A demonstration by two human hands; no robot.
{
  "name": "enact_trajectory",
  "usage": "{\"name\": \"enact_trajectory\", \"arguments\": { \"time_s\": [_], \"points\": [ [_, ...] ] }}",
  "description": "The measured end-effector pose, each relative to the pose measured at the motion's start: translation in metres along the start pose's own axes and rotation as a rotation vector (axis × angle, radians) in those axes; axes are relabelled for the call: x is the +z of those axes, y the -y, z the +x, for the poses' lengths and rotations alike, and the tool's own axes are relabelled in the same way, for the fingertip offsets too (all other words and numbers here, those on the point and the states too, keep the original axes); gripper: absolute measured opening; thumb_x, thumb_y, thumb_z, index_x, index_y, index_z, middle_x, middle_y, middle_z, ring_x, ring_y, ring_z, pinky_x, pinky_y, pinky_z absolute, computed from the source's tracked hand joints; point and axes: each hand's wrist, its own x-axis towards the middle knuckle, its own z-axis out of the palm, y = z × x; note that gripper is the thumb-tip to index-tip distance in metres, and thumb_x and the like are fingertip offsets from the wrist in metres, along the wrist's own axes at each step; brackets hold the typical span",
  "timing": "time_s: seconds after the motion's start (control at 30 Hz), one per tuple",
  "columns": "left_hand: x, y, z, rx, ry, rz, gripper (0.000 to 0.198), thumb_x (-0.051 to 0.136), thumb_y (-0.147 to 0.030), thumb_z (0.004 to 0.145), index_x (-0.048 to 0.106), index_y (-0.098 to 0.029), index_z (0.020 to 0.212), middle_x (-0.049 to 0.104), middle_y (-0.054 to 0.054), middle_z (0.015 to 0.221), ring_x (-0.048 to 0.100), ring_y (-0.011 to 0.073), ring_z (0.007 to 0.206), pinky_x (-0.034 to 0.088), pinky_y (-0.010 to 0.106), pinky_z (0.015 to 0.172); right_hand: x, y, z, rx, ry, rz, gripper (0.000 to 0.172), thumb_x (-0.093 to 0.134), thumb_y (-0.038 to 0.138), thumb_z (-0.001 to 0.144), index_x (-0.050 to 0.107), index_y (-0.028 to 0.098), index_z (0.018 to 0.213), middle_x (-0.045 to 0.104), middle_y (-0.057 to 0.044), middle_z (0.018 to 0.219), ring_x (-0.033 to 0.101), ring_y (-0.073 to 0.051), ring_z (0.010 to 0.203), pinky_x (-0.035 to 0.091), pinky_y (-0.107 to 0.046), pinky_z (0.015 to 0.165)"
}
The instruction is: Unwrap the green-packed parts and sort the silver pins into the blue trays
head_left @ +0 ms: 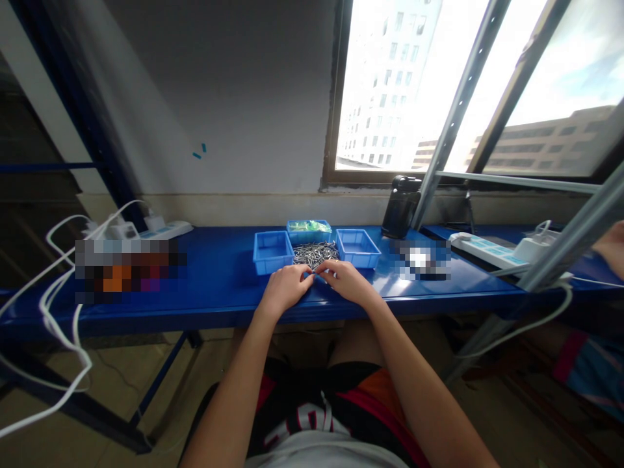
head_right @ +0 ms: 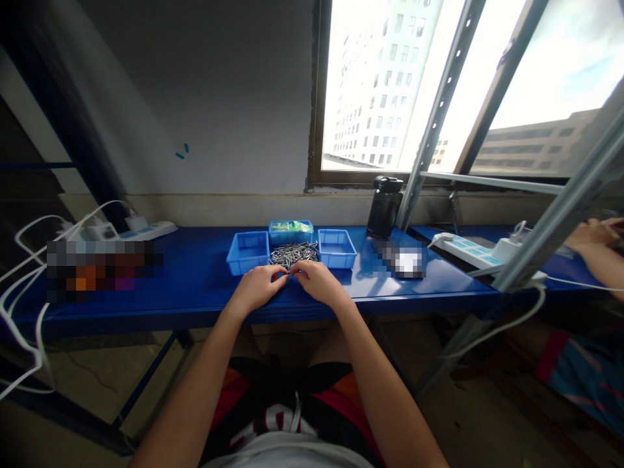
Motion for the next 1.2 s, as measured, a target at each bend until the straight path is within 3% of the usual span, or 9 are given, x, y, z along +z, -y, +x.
{"name": "enact_trajectory", "arguments": {
  "time_s": [0.17, 0.37, 0.67, 0.93, 1.2],
  "points": [
    [-0.0001, 0.0001, -0.0002, -0.008, 0.0, 0.005, 0.026, 0.044, -0.039, 0.082, 0.064, -0.025, 0.089, 0.068, 0.003, 0.085, 0.061, 0.0212, 0.08, 0.041, 0.026, 0.066, 0.0001, -0.0005, -0.0001, 0.02, 0.001, -0.004, 0.018, 0.048, 0.011, 0.081, 0.064, 0.018, 0.087, 0.067, -0.003, 0.086, 0.058, -0.014, 0.075, 0.043, -0.024, 0.07],
    [0.0004, -0.0001, 0.0, -0.007, 0.006, 0.013, 0.027, 0.044, -0.039, 0.082, 0.063, -0.027, 0.098, 0.068, 0.002, 0.087, 0.061, 0.0216, 0.081, 0.042, 0.027, 0.065, -0.0002, 0.0005, -0.0003, 0.001, 0.001, 0.017, 0.018, 0.048, 0.011, 0.081, 0.064, 0.018, 0.088, 0.066, -0.002, 0.085, 0.058, -0.013, 0.074, 0.042, -0.023, 0.069],
    [-0.0016, -0.0024, -0.0008, -0.011, 0.03, 0.04, 0.024, 0.042, -0.037, 0.084, 0.062, -0.024, 0.086, 0.068, 0.004, 0.088, 0.061, 0.0214, 0.082, 0.042, 0.027, 0.067, -0.0009, 0.0007, -0.0005, 0.01, 0.007, 0.027, 0.019, 0.048, 0.011, 0.081, 0.064, 0.018, 0.087, 0.067, -0.003, 0.087, 0.059, -0.013, 0.076, 0.043, -0.023, 0.069],
    [0.0002, -0.0012, 0.0005, -0.044, 0.044, 0.041, 0.027, 0.034, -0.035, 0.088, 0.056, -0.021, 0.093, 0.067, 0.007, 0.09, 0.061, 0.0221, 0.085, 0.041, 0.027, 0.068, 0.0016, -0.002, -0.0001, 0.063, -0.035, -0.081, 0.016, 0.054, 0.019, 0.08, 0.065, 0.018, 0.092, 0.067, -0.004, 0.086, 0.057, -0.014, 0.071, 0.043, -0.024, 0.069],
    [-0.0016, -0.0024, -0.0005, -0.057, 0.026, 0.02, 0.027, 0.034, -0.035, 0.089, 0.055, -0.021, 0.095, 0.067, 0.008, 0.091, 0.061, 0.0224, 0.086, 0.041, 0.027, 0.069, 0.0058, -0.0084, 0.0011, 0.088, -0.05, -0.114, 0.017, 0.051, 0.021, 0.084, 0.065, 0.018, 0.093, 0.068, -0.006, 0.09, 0.061, -0.017, 0.08, 0.043, -0.026, 0.074]
  ]
}}
